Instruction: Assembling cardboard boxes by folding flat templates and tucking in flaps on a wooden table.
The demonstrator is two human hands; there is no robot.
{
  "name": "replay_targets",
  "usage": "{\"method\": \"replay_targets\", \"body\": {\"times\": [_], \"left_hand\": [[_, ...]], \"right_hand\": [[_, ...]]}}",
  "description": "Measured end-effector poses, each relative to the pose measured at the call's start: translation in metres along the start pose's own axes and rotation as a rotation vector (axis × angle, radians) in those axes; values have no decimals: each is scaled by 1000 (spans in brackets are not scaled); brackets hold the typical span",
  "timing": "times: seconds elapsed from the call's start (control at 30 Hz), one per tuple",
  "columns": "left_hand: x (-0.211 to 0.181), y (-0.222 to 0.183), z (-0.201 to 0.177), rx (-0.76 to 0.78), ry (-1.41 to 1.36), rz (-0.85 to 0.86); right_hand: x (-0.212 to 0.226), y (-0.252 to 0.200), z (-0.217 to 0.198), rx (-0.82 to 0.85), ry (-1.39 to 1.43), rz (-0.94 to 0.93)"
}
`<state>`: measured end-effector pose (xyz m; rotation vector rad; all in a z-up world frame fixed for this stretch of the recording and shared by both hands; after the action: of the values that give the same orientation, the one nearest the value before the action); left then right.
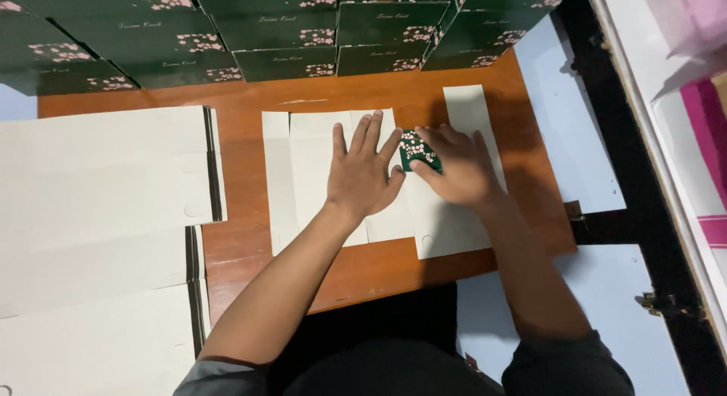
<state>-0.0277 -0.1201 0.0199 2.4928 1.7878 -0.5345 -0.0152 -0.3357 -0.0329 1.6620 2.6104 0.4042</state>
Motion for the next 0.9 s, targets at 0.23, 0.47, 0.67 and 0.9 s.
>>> {"method": "replay_targets", "body": {"times": [0.23,0.47,0.67,0.9], "left_hand": [[2,-2,1,-12,11,-12],[25,4,24,-234,-232,173],[12,0,-6,-18,-94,65],[14,9,-3,3,-78,-12]], "right_hand": [[-8,-7,35,-138,-50,16],[-70,-22,54,-674,942,315],[-102,5,-4,-423,557,533],[-116,70,-2,84,34,182]]}}
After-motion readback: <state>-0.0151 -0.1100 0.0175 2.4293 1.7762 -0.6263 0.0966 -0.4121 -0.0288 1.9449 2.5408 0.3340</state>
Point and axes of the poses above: each hand's wrist, its own y-axis towards the middle knuckle, its own z-axis out of the palm, x = y × z, the point moved 1 cm from there along y, towards the middle knuckle, and after that the axes turned 3 degrees about -z, right-handed, at the moved point
